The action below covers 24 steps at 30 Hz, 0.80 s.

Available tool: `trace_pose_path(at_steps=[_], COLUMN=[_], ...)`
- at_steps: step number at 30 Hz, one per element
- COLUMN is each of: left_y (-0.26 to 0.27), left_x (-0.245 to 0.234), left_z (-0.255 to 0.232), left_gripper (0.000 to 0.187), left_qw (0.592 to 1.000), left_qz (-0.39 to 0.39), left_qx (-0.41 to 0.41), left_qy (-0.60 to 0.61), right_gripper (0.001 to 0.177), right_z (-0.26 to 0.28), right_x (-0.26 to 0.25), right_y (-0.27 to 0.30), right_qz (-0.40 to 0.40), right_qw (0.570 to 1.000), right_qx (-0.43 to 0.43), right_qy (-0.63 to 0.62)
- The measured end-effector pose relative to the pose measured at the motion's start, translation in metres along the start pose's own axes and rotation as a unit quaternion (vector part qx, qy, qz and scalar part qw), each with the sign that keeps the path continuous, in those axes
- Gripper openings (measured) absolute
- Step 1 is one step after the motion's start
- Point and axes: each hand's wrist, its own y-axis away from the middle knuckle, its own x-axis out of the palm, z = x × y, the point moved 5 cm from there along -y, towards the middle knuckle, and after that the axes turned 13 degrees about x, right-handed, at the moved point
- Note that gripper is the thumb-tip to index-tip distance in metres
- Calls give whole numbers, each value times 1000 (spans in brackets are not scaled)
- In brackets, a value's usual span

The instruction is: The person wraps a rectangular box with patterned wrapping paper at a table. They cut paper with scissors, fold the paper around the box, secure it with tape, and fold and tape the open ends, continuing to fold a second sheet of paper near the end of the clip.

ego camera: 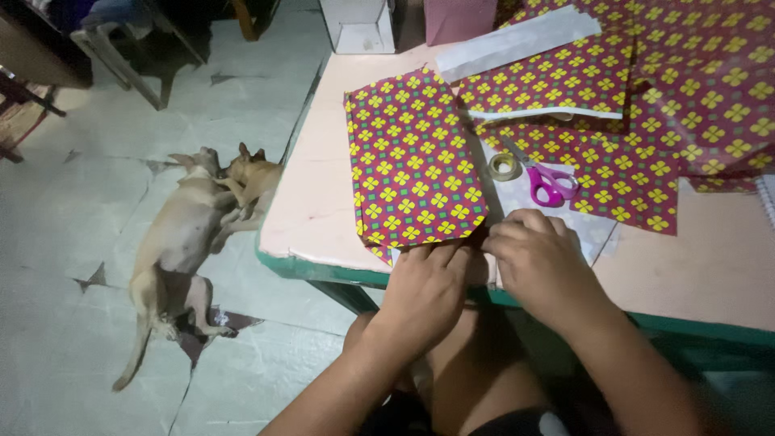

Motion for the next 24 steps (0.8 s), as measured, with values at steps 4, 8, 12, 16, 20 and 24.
trace_pose_path(at_steps=[4,8,12,16,20,24], left_y=[-2,-2,-3,-7,-11,-10], left_x=[1,-1,1,3,-2,-17], left_z=[0,1,0,1,-7,-20], left_gripper=[17,18,19,18,18,23], left_qw=[1000,999,999,998,1000,999], left_qz=[15,29,28,64,24,-29], left_qx=[1,32,25,9,4,22], left_qy=[10,-20,-10,5,3,10], right_gripper=[21,21,23,27,22,22], right_z=[0,-1,-15,-55,-74,-56], right_x=[-3,1,8,0,-8,0], right_y=[0,1,4,-29,-59,-78], right_qz=[-12,-4,-7,39,-29,-78], right_qw=[1000,1000,1000,974,993,996], right_qx=[10,6,-4,15,65,22], right_qy=[-3,3,-17,-224,-96,25])
